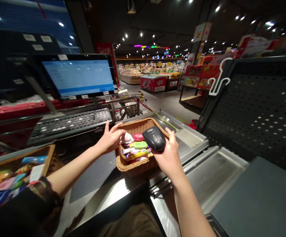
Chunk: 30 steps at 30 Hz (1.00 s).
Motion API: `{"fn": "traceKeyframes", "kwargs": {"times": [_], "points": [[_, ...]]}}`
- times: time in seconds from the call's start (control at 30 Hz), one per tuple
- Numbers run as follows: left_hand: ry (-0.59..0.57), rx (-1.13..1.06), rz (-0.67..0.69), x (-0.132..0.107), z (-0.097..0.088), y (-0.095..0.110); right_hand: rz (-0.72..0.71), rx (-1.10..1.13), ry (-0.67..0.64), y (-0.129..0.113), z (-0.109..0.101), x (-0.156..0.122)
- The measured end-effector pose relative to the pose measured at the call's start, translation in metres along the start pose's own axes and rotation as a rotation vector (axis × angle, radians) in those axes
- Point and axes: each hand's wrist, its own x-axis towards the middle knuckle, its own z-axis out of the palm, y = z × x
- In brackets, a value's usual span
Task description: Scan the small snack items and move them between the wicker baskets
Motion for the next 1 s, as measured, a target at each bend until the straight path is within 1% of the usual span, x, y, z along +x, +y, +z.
{"fn": "traceKeyframes", "kwargs": {"times": [0.1,0.23,0.3,0.37,0.43,0.5,0.57,0.67,0.73,0.83,0.9,1.0], "points": [[-0.131,-0.042,0.048,0.047,0.027,0.021,0.072,0.022,0.073,0.021,-0.014,-0.005],[-0.323,-0.065,0.085,0.101,0.063,0.046,0.188,0.045,0.114,0.037,-0.02,-0.015],[-0.441,-0.052,0.071,0.122,0.081,0.059,0.223,0.05,0.122,0.041,-0.021,-0.018],[-0.534,-0.051,0.043,0.135,0.099,0.072,0.24,0.035,0.131,0.043,-0.022,-0.021],[-0.59,-0.079,0.025,0.14,0.114,0.084,0.245,0.009,0.128,0.044,-0.023,-0.022],[-0.62,-0.107,0.029,0.14,0.126,0.093,0.25,-0.007,0.117,0.045,-0.024,-0.023],[-0.649,-0.091,0.057,0.137,0.136,0.097,0.26,-0.01,0.107,0.046,-0.024,-0.023],[-0.693,-0.027,0.071,0.132,0.146,0.097,0.281,0.001,0.104,0.045,-0.024,-0.022],[-0.696,-0.013,0.07,0.131,0.151,0.096,0.289,0.005,0.107,0.044,-0.023,-0.021],[-0.666,-0.025,0.059,0.131,0.156,0.096,0.278,-0.004,0.109,0.044,-0.022,-0.021],[-0.667,-0.029,0.032,0.131,0.157,0.097,0.273,-0.009,0.115,0.044,-0.021,-0.022],[-0.711,-0.064,-0.04,0.134,0.153,0.098,0.286,0.001,0.13,0.043,-0.021,-0.024]]}}
